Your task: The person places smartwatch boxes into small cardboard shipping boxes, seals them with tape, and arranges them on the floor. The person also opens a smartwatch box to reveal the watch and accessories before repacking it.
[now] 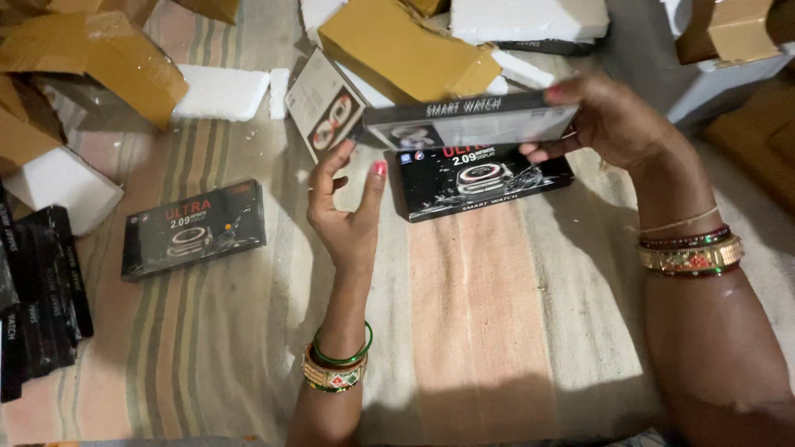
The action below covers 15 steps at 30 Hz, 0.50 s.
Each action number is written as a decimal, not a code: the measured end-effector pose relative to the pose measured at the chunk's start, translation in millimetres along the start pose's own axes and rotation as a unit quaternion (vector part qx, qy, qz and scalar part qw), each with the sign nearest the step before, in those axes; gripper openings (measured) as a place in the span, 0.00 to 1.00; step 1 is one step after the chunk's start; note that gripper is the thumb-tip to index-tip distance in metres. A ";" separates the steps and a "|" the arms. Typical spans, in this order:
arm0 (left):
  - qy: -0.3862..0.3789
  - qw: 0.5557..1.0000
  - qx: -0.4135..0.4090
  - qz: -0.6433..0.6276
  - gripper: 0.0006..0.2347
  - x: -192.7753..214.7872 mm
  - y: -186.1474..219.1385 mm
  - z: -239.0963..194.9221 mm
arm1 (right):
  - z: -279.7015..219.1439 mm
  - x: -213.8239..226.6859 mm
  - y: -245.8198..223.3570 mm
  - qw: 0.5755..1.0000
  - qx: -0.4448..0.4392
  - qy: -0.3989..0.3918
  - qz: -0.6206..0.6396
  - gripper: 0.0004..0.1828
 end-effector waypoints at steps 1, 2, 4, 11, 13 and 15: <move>0.008 1.000 -0.028 -0.001 0.24 -2.1 6.3 0.1 | -1.5 2.7 -1.6 0.998 -0.005 -0.007 0.055 0.38; 0.016 0.998 -0.058 -0.003 0.29 -5.0 12.8 1.7 | -3.9 5.0 -4.4 0.997 -0.004 -0.011 0.079 0.39; 0.004 0.995 -0.090 0.038 0.39 -15.4 22.0 7.6 | -8.6 5.1 -8.1 0.992 -0.003 -0.022 0.127 0.43; 0.138 0.929 -0.167 0.300 0.51 -60.2 73.0 23.2 | -6.5 -3.5 -4.1 0.971 0.022 -0.057 0.229 0.46; 0.067 0.941 -0.150 0.296 0.44 -100.7 82.6 26.6 | -5.9 -7.3 0.7 0.958 0.031 -0.067 0.277 0.49; 0.009 0.953 -0.143 0.266 0.39 -135.0 92.8 21.1 | -5.0 -11.7 13.1 0.962 -0.009 -0.026 0.273 0.46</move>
Point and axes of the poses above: each hand's wrist, its own z-axis towards the middle knuckle, its own x-axis out of the back of the hand, y = z × x, the point moved 6 cm from there along z, towards the middle knuckle
